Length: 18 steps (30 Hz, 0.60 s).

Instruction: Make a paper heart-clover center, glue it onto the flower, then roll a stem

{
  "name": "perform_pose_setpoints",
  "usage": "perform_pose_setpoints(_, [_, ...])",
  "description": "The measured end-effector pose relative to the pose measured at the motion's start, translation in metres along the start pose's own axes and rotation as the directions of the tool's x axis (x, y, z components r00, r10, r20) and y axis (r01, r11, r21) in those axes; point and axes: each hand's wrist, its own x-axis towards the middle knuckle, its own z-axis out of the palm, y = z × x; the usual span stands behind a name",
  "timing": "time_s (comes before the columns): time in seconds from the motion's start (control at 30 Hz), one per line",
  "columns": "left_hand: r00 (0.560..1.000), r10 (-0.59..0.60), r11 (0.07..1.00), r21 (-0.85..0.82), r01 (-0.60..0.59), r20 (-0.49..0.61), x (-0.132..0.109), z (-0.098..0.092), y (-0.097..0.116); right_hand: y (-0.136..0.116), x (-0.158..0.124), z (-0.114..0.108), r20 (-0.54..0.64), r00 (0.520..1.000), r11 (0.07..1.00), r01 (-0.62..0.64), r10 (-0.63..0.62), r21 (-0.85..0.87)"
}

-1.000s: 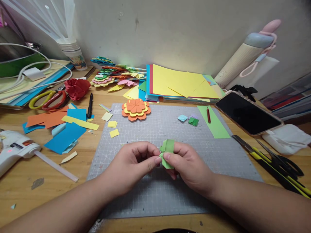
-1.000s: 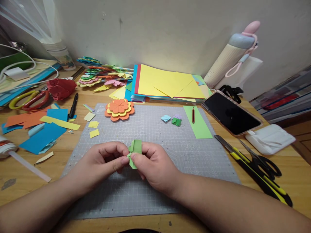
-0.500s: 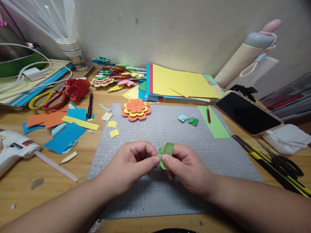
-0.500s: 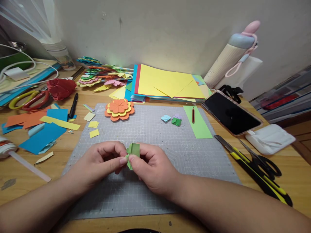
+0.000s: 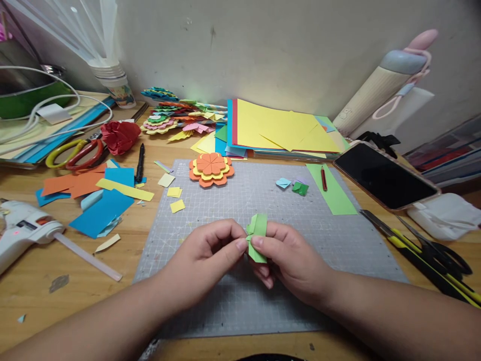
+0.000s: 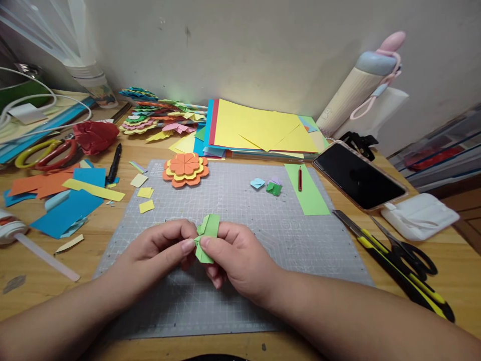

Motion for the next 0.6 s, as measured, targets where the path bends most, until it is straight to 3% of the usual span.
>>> perform_pose_setpoints(0.3, [1.000,-0.025,0.997,0.075,0.025,-0.001,-0.0019,-0.0002,0.0019,-0.0031,-0.0038,0.0033,0.024,0.996,0.975,0.085,-0.082,-0.205])
perform_pose_setpoints(0.6, [0.999,-0.045,0.979,0.197,0.047,-0.014,0.0005,-0.0015,0.0015,-0.0046,-0.0039,0.0021,0.002,0.996,0.946,0.090,-0.094,-0.313])
